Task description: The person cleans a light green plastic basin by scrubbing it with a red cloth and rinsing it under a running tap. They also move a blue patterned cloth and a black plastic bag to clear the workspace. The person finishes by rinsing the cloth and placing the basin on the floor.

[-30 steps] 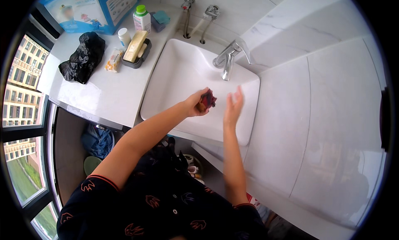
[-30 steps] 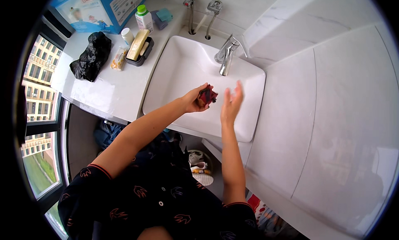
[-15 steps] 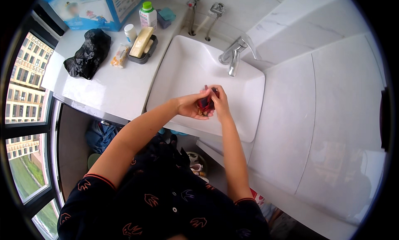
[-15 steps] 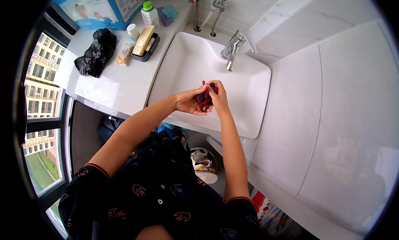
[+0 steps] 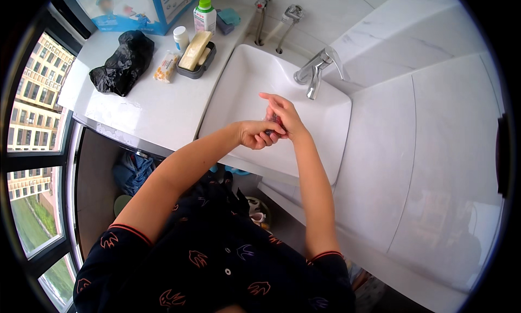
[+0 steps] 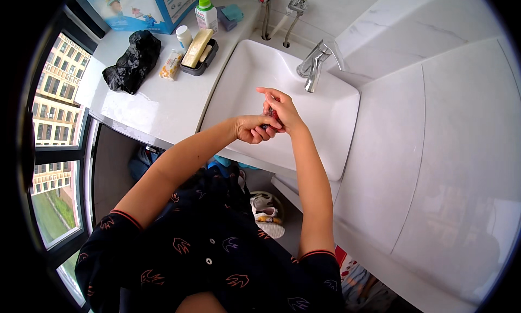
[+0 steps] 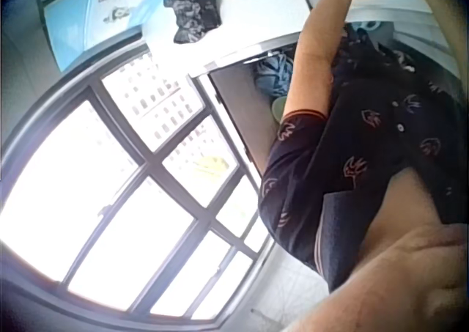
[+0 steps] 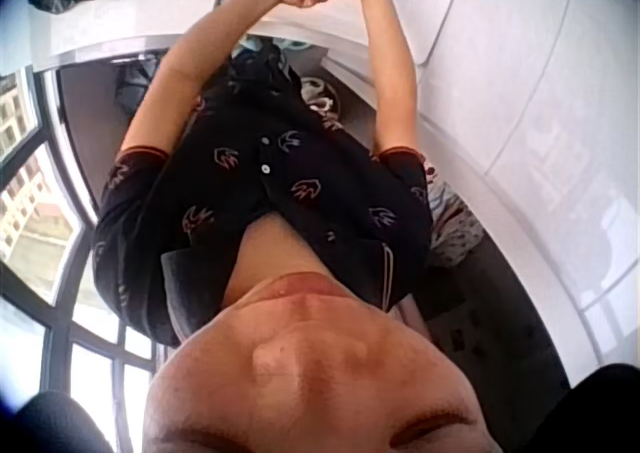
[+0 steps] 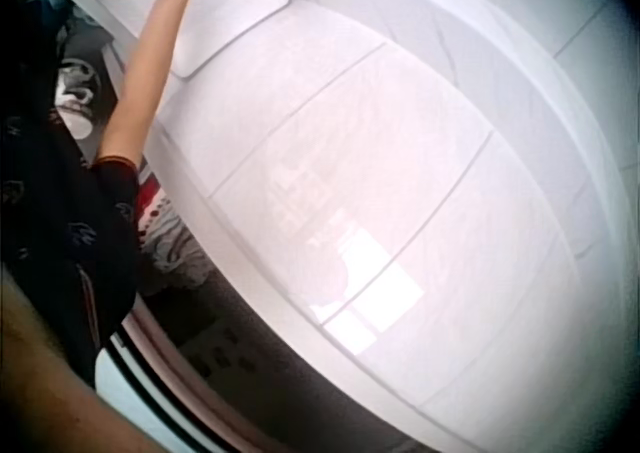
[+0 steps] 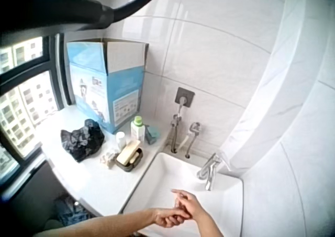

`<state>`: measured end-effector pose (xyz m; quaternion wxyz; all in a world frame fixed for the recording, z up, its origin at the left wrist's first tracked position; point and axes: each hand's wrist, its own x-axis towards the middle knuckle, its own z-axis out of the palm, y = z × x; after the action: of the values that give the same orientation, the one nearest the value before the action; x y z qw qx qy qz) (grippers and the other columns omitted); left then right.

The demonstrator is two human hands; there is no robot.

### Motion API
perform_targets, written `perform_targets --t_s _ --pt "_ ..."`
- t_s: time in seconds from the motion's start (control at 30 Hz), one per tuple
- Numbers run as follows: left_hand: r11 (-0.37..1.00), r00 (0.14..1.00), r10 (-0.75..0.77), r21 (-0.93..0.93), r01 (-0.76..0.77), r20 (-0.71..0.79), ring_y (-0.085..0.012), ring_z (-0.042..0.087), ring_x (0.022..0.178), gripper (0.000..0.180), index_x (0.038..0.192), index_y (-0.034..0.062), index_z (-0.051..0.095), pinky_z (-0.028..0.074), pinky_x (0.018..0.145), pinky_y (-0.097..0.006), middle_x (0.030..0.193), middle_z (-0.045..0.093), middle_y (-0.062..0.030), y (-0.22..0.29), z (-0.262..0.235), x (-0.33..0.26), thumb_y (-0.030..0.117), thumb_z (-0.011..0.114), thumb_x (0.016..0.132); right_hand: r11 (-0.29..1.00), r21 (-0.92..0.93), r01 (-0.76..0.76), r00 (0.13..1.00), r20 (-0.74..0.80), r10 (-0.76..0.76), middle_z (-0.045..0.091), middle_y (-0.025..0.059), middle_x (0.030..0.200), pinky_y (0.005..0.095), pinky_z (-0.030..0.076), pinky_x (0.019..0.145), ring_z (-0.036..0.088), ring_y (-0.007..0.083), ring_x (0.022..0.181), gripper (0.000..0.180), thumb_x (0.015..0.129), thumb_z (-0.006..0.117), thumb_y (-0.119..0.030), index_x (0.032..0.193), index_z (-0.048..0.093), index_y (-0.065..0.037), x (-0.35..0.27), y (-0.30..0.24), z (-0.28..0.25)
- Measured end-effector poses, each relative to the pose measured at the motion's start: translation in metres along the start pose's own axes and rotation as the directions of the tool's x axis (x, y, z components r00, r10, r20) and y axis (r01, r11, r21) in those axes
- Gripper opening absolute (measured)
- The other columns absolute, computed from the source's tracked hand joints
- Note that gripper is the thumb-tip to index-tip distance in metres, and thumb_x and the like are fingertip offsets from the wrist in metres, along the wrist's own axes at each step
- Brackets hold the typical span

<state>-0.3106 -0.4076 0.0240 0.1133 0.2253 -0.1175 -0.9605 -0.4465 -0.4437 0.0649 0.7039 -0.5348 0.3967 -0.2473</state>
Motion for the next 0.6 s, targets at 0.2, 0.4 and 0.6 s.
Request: perform_targets --t_s 0.2,0.4,0.6 --pt "0.951 0.912 0.15 0.306 -0.028 -0.381 -0.0002 0.023 0.042 0.017 0.079 0.0171 0.051 0.012 0.036 -0.018 0.056 0.035 0.0086 0.012 0.012 0.004 0.023 0.066 0.081 0.995 -0.076 -0.063 0.973 -0.225 0.045 0.044 -0.0022 0.06 0.022 0.03 0.044 0.037 0.0067 0.051 0.032 0.099 0.047 -0.024 0.122 0.057 -0.004 0.02 -0.004 0.008" --pt "0.609 0.605 0.64 0.793 -0.024 -0.474 -0.0205 0.059 0.066 0.032 0.089 0.0029 0.064 0.044 0.054 -0.034 0.078 0.064 -0.009 0.005 0.002 0.023 0.033 0.063 0.08 0.975 -0.212 -0.072 0.888 -0.458 -0.034 0.048 0.0025 0.058 0.0282 0.036 0.045 0.042 0.0092 0.048 0.021 0.095 0.043 -0.011 0.096 0.063 -0.004 0.044 0.015 0.007" --pt "0.344 0.362 0.802 0.864 0.369 -0.474 -0.0324 0.066 0.089 0.037 0.099 0.001 0.059 0.052 0.071 -0.041 0.093 0.068 -0.0163 -0.005 -0.012 0.036 0.036 0.053 0.087 0.785 -0.619 -0.036 0.707 -0.571 -0.418 0.06 0.0128 0.068 0.0376 0.046 0.06 0.058 0.0261 0.062 0.016 0.082 0.041 -0.001 0.076 0.057 -0.002 0.063 0.046 0.013"
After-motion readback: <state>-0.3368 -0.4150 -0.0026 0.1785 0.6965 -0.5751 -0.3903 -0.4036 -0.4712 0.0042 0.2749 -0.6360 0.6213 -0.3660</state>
